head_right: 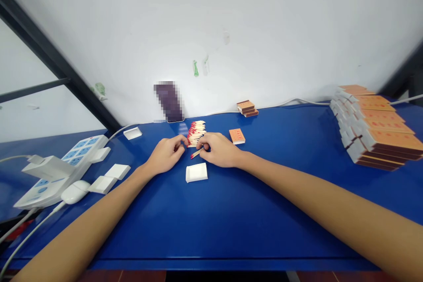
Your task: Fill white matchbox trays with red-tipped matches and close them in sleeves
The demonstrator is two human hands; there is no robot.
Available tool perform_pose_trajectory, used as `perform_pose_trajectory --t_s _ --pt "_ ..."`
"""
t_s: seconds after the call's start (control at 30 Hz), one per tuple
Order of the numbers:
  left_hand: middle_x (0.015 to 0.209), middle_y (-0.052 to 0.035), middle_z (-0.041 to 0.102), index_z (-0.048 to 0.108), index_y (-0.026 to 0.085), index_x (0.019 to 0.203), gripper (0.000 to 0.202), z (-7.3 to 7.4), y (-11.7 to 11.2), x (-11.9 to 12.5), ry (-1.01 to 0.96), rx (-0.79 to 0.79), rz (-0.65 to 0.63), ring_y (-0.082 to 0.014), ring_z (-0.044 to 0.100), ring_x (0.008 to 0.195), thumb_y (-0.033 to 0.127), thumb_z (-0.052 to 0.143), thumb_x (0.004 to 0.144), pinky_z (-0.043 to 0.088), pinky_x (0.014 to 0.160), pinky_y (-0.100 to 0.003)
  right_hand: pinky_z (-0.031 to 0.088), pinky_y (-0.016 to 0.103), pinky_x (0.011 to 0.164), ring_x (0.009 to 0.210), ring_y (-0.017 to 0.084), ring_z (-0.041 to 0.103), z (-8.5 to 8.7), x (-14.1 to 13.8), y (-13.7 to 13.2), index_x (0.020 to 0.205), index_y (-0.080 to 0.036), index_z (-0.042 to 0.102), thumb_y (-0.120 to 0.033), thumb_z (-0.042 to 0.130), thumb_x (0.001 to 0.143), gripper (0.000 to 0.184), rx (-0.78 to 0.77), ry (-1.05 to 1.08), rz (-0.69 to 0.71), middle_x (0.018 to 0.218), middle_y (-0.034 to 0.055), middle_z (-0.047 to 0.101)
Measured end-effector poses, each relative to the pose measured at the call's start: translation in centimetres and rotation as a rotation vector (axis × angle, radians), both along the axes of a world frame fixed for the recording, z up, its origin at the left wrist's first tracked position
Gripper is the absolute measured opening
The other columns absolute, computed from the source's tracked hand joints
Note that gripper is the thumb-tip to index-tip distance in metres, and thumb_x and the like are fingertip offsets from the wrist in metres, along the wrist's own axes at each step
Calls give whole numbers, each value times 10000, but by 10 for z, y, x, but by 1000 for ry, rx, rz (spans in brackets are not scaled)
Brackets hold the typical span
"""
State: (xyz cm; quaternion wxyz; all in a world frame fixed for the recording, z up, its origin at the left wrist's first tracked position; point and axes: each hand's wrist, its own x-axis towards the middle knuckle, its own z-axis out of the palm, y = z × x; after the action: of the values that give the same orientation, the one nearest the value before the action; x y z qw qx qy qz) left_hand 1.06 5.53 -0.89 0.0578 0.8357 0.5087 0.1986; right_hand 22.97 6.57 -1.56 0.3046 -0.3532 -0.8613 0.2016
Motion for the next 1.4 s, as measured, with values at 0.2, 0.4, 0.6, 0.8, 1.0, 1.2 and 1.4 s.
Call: perform_pose_trajectory --t_s 0.2,0.4,0.6,0.8,1.0,1.2,1.4 --pt "643 32 626 619 223 938 205 0 0 0 -2 2 -7 -155 561 574 181 435 859 343 585 -259 367 230 631 642 107 503 3 -1 -2 788 -162 703 -96 611 739 123 54 -30 -2 689 -12 561" --pt "632 32 617 609 221 948 197 0 0 0 19 5 6 -161 562 577 189 434 864 340 586 -265 367 231 625 635 110 510 3 -1 -2 769 -162 700 -111 629 754 89 51 -39 6 687 -8 577" --pt "653 31 632 616 224 949 206 0 0 0 18 -1 6 -158 562 579 180 438 855 343 584 -264 356 232 619 637 111 509 0 -1 0 783 -168 704 -161 653 778 51 49 -51 23 693 -6 585" --pt "661 33 637 623 227 907 196 0 0 0 7 3 -9 -154 561 583 184 438 858 343 588 -260 341 232 614 645 109 504 -2 1 0 818 -177 711 -187 640 802 73 68 -78 36 705 -8 588" --pt "710 26 666 633 211 869 200 0 0 1 -25 -5 -54 -142 567 600 173 437 862 358 598 -252 330 233 614 644 106 497 -3 1 0 828 -185 713 -201 636 812 80 82 -96 30 703 -13 581" --pt "746 24 679 637 200 851 208 0 -1 1 -44 -17 -113 -131 574 619 153 436 862 379 619 -238 318 235 611 629 99 484 0 0 -2 845 -183 703 -238 629 837 93 82 -105 27 696 -18 568" --pt "732 25 670 635 196 848 199 1 -1 1 -44 -22 -122 -124 563 606 151 442 863 371 607 -230 302 234 600 616 100 469 1 -1 -5 867 -179 674 -251 589 861 112 96 -102 -27 671 -27 554"
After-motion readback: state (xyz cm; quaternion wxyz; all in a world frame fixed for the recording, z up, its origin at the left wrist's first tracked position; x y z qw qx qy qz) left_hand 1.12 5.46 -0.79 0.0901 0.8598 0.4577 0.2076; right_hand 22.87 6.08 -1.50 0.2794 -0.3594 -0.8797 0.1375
